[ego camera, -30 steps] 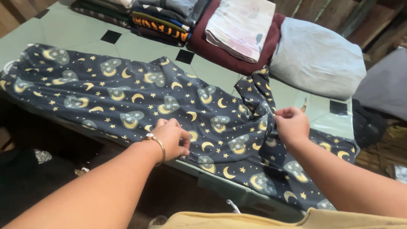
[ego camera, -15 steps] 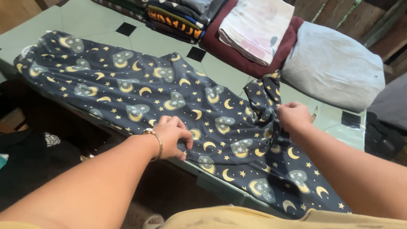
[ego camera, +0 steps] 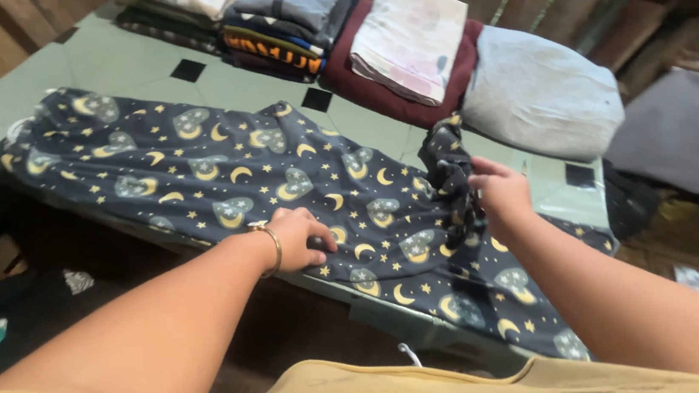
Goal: The person folds a dark patterned cloth on a tiled table. They spread the cloth flat, smooth it, fold it in half lengthwise, then fold it into a compact square and place it on a stack of folded items.
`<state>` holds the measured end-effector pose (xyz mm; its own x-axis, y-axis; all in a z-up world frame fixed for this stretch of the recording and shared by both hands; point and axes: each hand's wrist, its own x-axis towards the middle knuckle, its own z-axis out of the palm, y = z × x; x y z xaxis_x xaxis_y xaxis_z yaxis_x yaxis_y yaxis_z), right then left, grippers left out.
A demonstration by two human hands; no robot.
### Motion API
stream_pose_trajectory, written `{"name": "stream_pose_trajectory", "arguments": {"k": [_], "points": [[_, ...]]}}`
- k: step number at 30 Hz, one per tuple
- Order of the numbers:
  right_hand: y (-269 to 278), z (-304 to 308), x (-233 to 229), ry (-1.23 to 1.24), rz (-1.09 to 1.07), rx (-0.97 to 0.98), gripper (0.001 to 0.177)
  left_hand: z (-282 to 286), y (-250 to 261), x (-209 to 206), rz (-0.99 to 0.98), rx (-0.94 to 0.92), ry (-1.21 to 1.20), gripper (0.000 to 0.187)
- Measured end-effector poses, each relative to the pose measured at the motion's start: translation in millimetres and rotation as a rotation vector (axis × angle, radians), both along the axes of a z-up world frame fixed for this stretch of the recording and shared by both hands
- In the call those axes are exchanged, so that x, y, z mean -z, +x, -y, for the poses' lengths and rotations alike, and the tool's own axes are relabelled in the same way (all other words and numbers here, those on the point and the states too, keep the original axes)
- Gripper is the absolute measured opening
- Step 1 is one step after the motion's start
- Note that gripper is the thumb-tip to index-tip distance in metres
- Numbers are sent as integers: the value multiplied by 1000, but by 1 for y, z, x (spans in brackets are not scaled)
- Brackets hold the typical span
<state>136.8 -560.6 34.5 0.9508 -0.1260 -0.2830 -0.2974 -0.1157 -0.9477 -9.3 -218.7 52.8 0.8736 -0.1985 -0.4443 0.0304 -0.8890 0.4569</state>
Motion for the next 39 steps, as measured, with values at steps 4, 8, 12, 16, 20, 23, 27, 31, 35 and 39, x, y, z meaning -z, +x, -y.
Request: {"name": "stream_pose_trajectory", "arguments": {"k": [4, 8, 12, 16, 20, 23, 27, 31, 35, 39], "points": [[-29, 17, -26, 275, 76, 382, 38, 0, 8, -2, -20, 27, 41, 29], [-70, 38, -18, 183, 70, 886, 29, 3, 6, 5, 19, 30, 71, 31], [-107, 65, 11, 344, -45, 1118, 9, 11, 2, 7, 78, -22, 56, 31], [-122, 86, 28, 328, -238, 1174, 4, 20, -6, -10, 25, -32, 79, 33], [-118, 99, 25, 383, -307, 731, 16, 28, -19, -37, -8, -13, 160, 29], [-105, 102, 14, 559, -429, 555, 12, 32, -25, -42, 32, -8, 197, 22], [-100, 96, -7, 504, -501, 611, 16, 27, -21, -30, 68, -37, 169, 14], [-81, 102, -38, 562, -185, 938, 11, 17, -3, 2, 140, -77, 40, 14], [-96, 124, -17, 199, 212, 1174, 7, 11, 12, 25, 191, -79, -37, 15], [-124, 142, 24, -154, 235, 1306, 10, 21, 2, -2, 69, -21, 117, 22]]}}
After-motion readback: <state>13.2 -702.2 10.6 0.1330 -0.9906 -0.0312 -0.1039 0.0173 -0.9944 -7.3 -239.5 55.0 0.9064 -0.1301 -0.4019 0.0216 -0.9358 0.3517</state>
